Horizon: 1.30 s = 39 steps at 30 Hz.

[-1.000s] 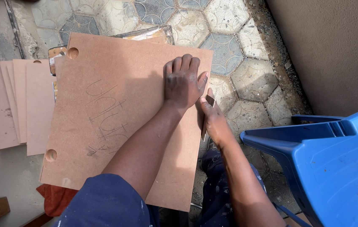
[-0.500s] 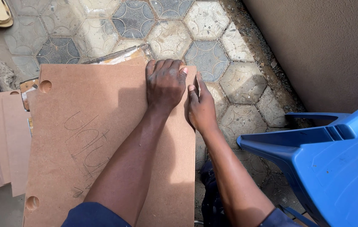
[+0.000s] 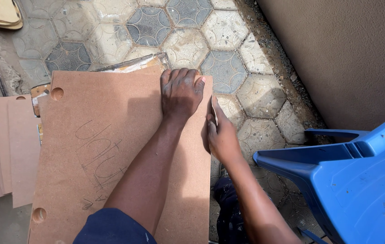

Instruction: The person sands the edges of a rectangular wooden board using a sanding block. They hold the board on their lap and rub the sanding block along the sides and corners to smooth the surface.

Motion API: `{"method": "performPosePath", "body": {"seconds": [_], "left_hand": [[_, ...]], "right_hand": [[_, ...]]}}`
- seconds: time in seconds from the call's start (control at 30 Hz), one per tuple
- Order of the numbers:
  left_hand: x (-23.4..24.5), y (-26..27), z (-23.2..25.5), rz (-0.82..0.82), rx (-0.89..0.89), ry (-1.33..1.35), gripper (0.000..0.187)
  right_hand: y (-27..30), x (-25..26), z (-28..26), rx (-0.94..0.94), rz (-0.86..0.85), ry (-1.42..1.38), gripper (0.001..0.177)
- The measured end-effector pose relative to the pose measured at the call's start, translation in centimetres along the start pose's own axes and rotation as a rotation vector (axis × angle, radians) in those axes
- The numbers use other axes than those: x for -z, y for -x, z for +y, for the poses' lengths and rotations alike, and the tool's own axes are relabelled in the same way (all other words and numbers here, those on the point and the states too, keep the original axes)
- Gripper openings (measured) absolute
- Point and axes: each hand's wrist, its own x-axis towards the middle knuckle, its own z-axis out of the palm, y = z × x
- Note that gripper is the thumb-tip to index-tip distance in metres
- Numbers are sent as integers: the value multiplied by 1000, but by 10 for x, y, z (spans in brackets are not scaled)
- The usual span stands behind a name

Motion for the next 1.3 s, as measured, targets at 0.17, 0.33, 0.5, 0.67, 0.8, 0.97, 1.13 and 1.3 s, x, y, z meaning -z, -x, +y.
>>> {"method": "performPosePath", "body": {"seconds": [0.17, 0.33, 0.5, 0.67, 0.8, 0.97, 1.13, 1.3], "left_hand": [[3, 4, 6, -199, 143, 0, 31], [6, -4, 6, -325, 201, 52, 39], [5, 6, 5, -229, 177, -13, 38], [9, 1, 0, -295, 210, 19, 40], [12, -1, 6, -273, 220, 15, 36], [-1, 5, -5, 37, 72, -5, 14], [13, -4, 2, 130, 30, 68, 20], [23, -6, 0, 291, -161, 39, 15]], "right_hand": [[-34, -12, 22, 33, 24, 45, 55], [-21, -7, 6, 82, 82, 24, 54], [-37, -17, 34, 52, 41, 55, 59], [-23, -4, -4, 73, 47, 22, 53], [12, -11, 2, 73, 18, 105, 57], [-73, -19, 22, 331, 40, 291, 67], [3, -12, 11, 339, -55, 488, 74], [-39, -18, 20, 347, -17, 421, 66]]}}
